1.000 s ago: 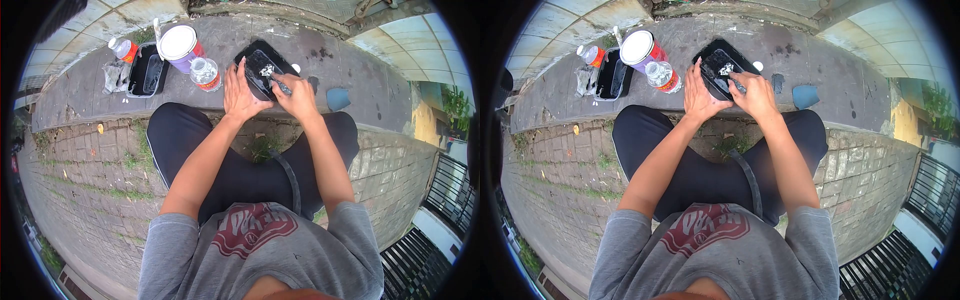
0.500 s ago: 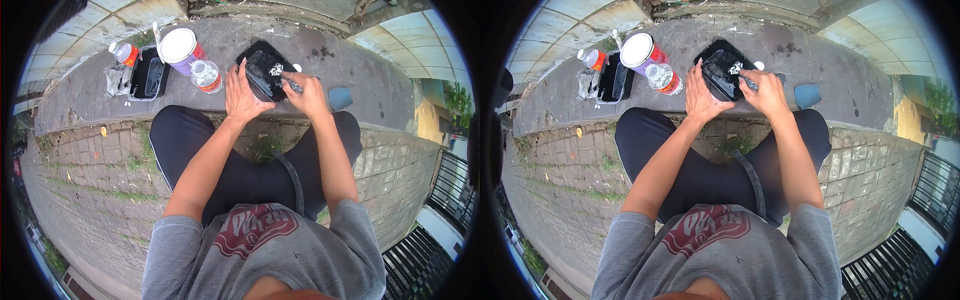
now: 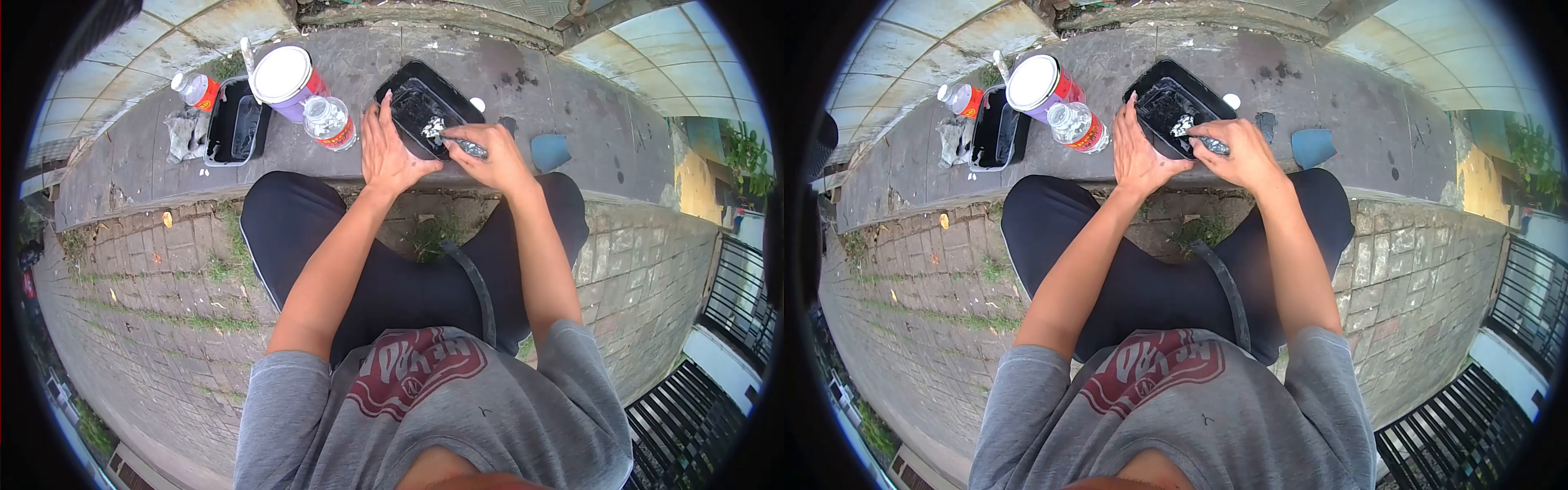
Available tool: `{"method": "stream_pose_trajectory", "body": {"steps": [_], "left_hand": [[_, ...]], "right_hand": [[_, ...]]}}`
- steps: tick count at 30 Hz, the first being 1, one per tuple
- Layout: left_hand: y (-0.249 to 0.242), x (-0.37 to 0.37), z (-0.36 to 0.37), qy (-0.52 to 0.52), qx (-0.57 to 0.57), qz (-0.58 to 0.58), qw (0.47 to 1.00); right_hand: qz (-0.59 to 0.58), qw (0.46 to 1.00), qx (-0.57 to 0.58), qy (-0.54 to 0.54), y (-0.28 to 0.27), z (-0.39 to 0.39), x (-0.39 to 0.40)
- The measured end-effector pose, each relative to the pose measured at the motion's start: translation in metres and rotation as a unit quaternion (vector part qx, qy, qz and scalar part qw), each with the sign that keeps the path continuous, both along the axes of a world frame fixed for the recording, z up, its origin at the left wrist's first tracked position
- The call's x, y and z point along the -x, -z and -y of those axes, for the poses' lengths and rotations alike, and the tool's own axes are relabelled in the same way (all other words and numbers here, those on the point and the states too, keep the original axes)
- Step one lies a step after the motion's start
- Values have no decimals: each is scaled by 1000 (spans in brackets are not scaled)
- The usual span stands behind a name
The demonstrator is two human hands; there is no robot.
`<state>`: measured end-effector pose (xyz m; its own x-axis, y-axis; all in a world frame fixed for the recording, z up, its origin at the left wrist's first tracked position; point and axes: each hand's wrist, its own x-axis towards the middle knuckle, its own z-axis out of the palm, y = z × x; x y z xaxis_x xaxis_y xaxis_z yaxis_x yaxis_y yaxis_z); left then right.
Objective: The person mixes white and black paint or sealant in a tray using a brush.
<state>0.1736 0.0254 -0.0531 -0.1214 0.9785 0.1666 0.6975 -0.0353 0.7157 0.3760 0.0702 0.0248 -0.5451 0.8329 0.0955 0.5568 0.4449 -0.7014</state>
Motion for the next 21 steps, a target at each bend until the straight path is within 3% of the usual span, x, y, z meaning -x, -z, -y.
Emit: {"method": "stream_pose_trajectory", "body": {"steps": [5, 10, 14, 21], "left_hand": [[-1, -4, 2, -19, -16, 3, 1000], [1, -1, 0, -29, -22, 7, 999], [-10, -5, -3, -39, 38, 11, 998], [-16, -6, -8, -38, 12, -1, 999]], "right_hand": [[61, 997, -3, 47, -16, 3, -4], [-35, 999, 12, 13, -4, 1, -17], [-18, 999, 17, 31, -5, 0, -25], [-35, 999, 22, 30, 0, -6, -22]]}}
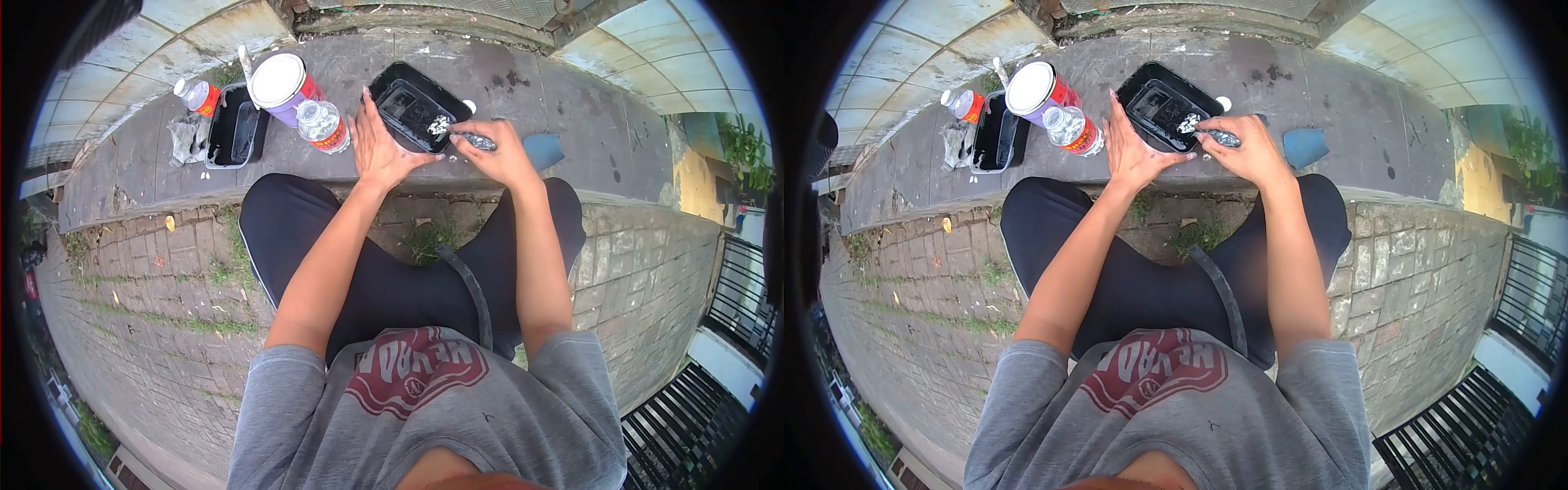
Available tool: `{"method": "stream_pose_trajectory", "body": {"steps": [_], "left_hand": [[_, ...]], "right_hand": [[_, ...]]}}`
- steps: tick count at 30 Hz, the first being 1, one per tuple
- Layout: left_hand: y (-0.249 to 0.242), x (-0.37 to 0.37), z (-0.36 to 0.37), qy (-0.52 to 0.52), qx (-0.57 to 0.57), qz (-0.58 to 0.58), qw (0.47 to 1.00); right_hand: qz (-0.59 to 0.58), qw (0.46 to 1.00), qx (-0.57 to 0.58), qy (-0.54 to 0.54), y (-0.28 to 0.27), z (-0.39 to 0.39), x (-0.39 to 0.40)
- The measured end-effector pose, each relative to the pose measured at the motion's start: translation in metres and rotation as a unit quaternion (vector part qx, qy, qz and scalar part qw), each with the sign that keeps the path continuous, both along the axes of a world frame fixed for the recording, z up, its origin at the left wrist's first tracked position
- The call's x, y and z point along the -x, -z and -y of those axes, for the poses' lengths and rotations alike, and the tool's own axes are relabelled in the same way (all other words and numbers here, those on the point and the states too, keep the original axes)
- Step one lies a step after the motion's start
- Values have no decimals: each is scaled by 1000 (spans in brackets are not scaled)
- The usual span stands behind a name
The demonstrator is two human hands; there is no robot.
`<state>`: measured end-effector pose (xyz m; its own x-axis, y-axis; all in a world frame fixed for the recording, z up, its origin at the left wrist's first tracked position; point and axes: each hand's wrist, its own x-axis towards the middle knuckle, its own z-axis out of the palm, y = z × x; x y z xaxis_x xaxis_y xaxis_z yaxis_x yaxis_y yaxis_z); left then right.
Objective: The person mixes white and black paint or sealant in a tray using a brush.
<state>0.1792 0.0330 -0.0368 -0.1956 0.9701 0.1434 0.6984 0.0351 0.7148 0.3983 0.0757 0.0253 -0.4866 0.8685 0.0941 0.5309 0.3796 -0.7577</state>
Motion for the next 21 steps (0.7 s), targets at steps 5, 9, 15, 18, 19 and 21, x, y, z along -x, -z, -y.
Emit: {"method": "stream_pose_trajectory", "body": {"steps": [5, 9, 15, 18, 19, 21], "left_hand": [[3, 5, -2, 9, 14, 40, 999], [9, 6, 0, 7, -9, 49, 999], [31, 10, -3, 1, -86, 16, 996], [34, 13, -2, 6, -98, 10, 995], [33, 13, -2, 8, -105, 8, 994], [35, 10, -1, 12, -113, 8, 993]], "right_hand": [[-12, 999, 28, -13, -8, 5, -4], [-15, 999, 33, 11, -9, 4, -1], [-10, 1000, 16, -20, 1, 12, 7], [2, 999, 39, 28, 0, 4, -6], [8, 999, 22, 44, 3, 5, -2], [14, 999, 21, 29, 4, 11, 7]]}}
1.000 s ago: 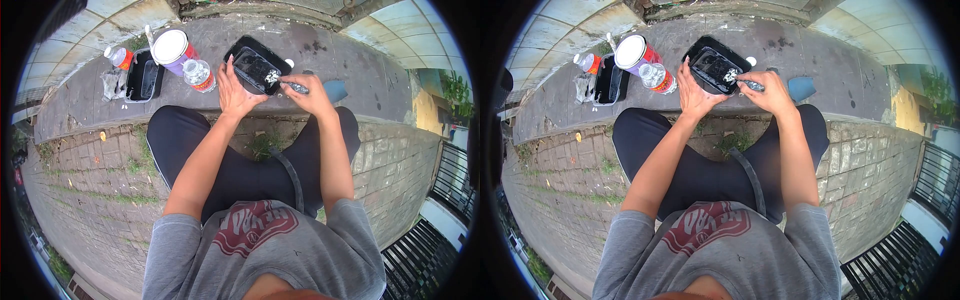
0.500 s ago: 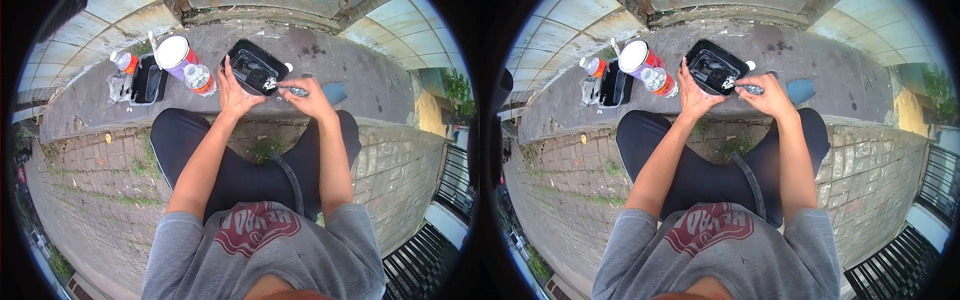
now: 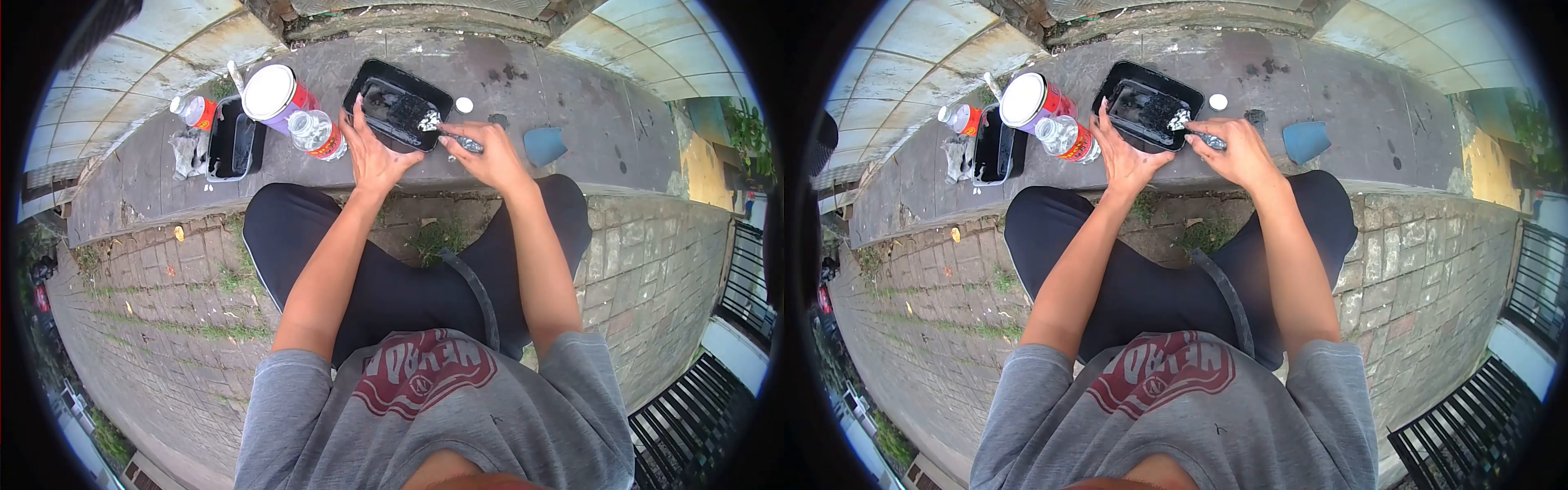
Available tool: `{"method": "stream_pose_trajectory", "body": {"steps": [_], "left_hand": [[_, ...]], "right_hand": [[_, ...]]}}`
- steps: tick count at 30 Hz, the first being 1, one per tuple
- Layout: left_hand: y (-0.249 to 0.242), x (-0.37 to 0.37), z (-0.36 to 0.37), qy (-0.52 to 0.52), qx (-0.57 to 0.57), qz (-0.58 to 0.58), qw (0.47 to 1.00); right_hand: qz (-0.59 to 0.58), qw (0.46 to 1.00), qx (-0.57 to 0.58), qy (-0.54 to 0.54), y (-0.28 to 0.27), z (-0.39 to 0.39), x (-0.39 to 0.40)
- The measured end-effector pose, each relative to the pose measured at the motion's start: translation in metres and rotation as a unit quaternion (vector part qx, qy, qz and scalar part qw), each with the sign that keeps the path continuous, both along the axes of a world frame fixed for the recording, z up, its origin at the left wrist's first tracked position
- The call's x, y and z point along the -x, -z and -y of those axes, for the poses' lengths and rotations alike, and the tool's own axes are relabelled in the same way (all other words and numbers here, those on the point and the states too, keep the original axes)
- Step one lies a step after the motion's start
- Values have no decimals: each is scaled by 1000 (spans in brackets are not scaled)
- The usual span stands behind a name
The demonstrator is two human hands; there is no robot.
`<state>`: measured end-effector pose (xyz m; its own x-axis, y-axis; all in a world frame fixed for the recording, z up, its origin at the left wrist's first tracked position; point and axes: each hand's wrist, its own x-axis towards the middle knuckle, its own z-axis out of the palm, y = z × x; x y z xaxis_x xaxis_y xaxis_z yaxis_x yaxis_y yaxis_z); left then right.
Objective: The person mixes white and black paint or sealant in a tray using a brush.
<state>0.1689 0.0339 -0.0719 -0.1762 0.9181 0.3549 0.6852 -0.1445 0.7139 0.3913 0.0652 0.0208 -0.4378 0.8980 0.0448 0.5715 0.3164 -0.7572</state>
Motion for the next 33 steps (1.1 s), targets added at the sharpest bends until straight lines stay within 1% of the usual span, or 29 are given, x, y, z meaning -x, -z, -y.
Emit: {"method": "stream_pose_trajectory", "body": {"steps": [2, 4, 6, 8, 10, 13, 14, 15, 17, 18, 19, 21, 22, 24, 25, 26, 27, 28, 31, 32, 33], "left_hand": [[2, 2, -1, 7, -6, 0, 1000], [-2, 1, -1, 0, -6, 4, 1000], [-5, 1, -2, -7, 19, 1, 1000], [-7, -1, 0, -16, 43, 8, 999], [-2, -2, 1, -12, 14, 1, 1000], [-1, -1, -3, -10, -6, -12, 1000], [0, -1, -3, -11, -1, -13, 1000], [1, -1, -2, -12, 5, -12, 1000], [4, -4, -5, -18, -33, -29, 999], [6, -3, -5, -16, -34, -33, 999], [9, -2, -5, -24, -12, -36, 999], [5, -2, -6, -25, -18, -45, 999], [1, -4, -3, -25, 2, -29, 999], [-6, -6, -3, -28, 4, -41, 999], [-7, -8, -2, -31, 8, -46, 998], [-7, -9, -1, -38, 16, -17, 999], [-2, -8, -2, -42, 11, -20, 999], [5, -6, -4, -44, 6, -22, 999], [10, 0, -4, -30, 15, -27, 999], [10, 0, -3, -27, 20, -29, 999], [4, 0, -2, -25, 26, -31, 999]], "right_hand": [[-1, 1000, -6, -15, -6, 4, 2], [15, 1000, -9, 4, -18, 4, -4], [7, 999, -19, 37, -21, 4, -1], [19, 999, -30, 34, -17, 9, 10], [28, 999, -37, 25, -21, 18, 20], [45, 997, -31, 58, -27, 23, 30], [52, 994, -15, 91, -29, 23, 35], [42, 995, -25, 89, -26, 22, 41], [25, 994, -40, 94, -16, 21, 53], [37, 996, -41, 72, -13, 23, 58], [16, 996, -70, 58, -8, 27, 60], [-25, 994, -108, 12, -4, 27, 56], [1, 996, -78, 43, -9, 27, 54], [55, 994, -14, 92, -24, 27, 49], [63, 993, -37, 97, -21, 25, 52], [69, 991, -58, 103, -16, 23, 59], [76, 988, -78, 111, -10, 22, 65], [44, 990, -94, 98, -4, 21, 71], [20, 996, -70, 49, -8, 32, 73], [15, 995, -86, 47, -12, 36, 71], [34, 994, -78, 70, -17, 37, 69]]}}
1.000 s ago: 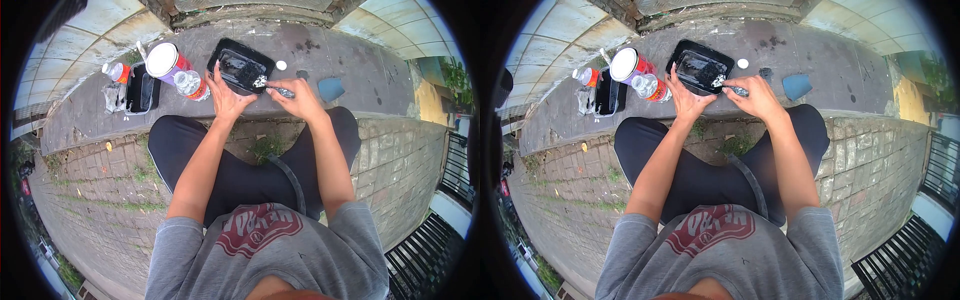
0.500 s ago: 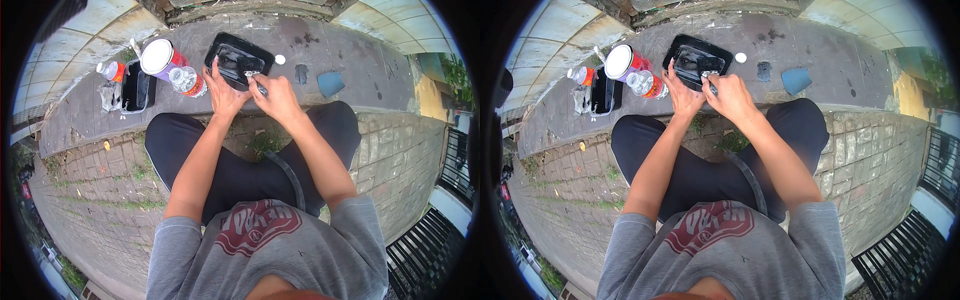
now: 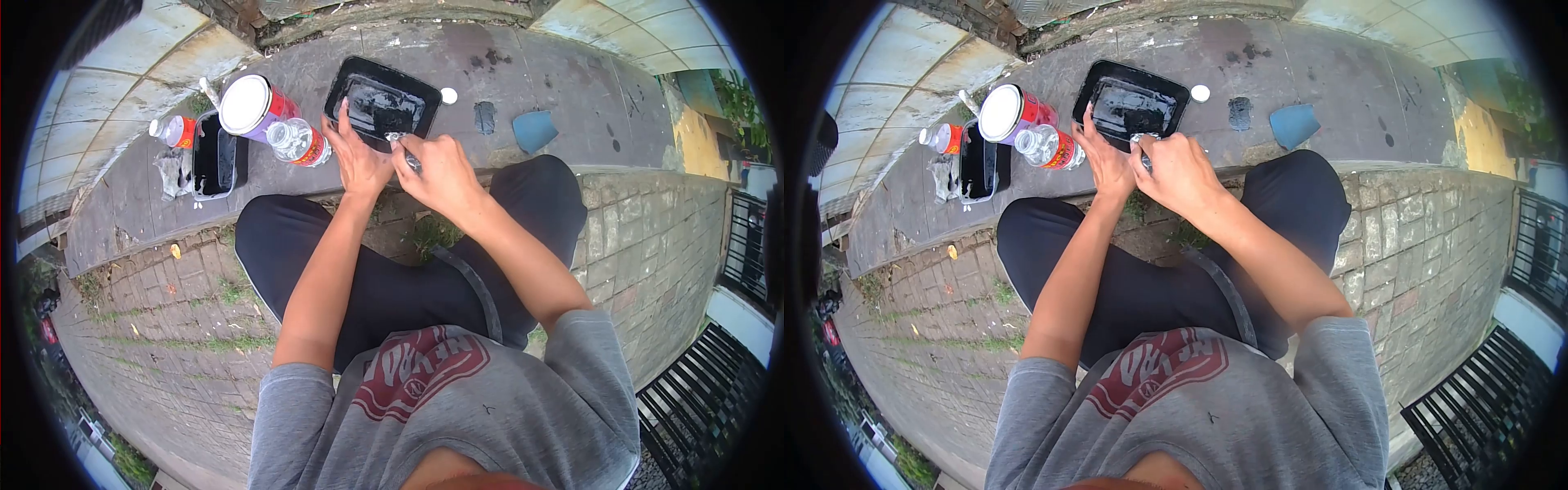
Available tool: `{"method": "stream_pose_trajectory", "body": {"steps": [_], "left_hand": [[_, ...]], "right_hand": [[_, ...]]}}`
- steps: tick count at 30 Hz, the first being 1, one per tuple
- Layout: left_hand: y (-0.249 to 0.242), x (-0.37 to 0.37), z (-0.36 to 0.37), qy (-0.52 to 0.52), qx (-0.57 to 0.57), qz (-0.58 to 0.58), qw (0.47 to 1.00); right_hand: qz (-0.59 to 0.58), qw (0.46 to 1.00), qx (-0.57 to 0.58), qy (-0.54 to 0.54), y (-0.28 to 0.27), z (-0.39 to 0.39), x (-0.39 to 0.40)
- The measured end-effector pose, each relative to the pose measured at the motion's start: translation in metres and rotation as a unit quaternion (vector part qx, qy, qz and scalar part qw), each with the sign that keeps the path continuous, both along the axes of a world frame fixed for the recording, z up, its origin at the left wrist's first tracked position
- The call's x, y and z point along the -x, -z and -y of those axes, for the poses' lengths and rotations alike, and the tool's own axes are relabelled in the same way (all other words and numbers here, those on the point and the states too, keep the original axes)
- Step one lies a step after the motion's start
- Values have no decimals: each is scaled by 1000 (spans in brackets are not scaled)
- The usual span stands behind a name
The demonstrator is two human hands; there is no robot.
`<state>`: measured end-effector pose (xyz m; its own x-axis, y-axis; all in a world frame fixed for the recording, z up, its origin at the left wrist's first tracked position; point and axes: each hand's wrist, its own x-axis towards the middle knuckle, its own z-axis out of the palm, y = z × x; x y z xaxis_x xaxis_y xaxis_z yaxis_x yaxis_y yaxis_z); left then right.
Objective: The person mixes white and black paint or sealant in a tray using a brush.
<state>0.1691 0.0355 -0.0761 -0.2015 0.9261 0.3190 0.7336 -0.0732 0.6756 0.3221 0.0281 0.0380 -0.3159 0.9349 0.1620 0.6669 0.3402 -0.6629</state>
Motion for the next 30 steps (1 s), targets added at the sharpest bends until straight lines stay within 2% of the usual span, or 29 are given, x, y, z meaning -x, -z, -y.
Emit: {"method": "stream_pose_trajectory", "body": {"steps": [3, 6, 10, 12, 14, 15, 18, 22, 23, 26, 27, 30], "left_hand": [[-11, -9, 1, -14, 2, 19, 1000], [-5, -7, 2, -5, -13, 24, 1000], [-2, -5, 2, 17, -40, 6, 999], [-2, -2, 5, 29, -19, 18, 999], [-2, 0, 6, 38, -10, 22, 999], [-1, 0, 6, 42, -11, 21, 999], [-1, -2, 6, 41, -11, 17, 999], [-3, -3, 6, 34, -17, 10, 999], [-4, -3, 6, 32, -10, 15, 999], [-9, -3, 6, 27, 10, 22, 999], [-9, -3, 6, 26, 17, 20, 999], [-8, -2, 7, 31, 7, 15, 999]], "right_hand": [[28, 997, 28, 60, -20, -1, -3], [52, 998, 26, 33, -16, -4, 0], [-40, 997, 61, 14, -18, -25, -26], [-159, 970, 172, 57, 5, -42, -50], [-186, 925, 307, 127, -9, -57, -65], [-157, 914, 352, 124, -28, -68, -69], [-188, 915, 328, 138, -24, -87, -69], [-86, 956, 229, 159, -39, -75, -46], [-71, 980, 144, 120, -25, -73, -47], [7, 995, 70, 66, -44, -58, -35], [-2, 995, 43, 85, -43, -55, -33], [-91, 989, 85, 75, -38, -58, -40]]}}
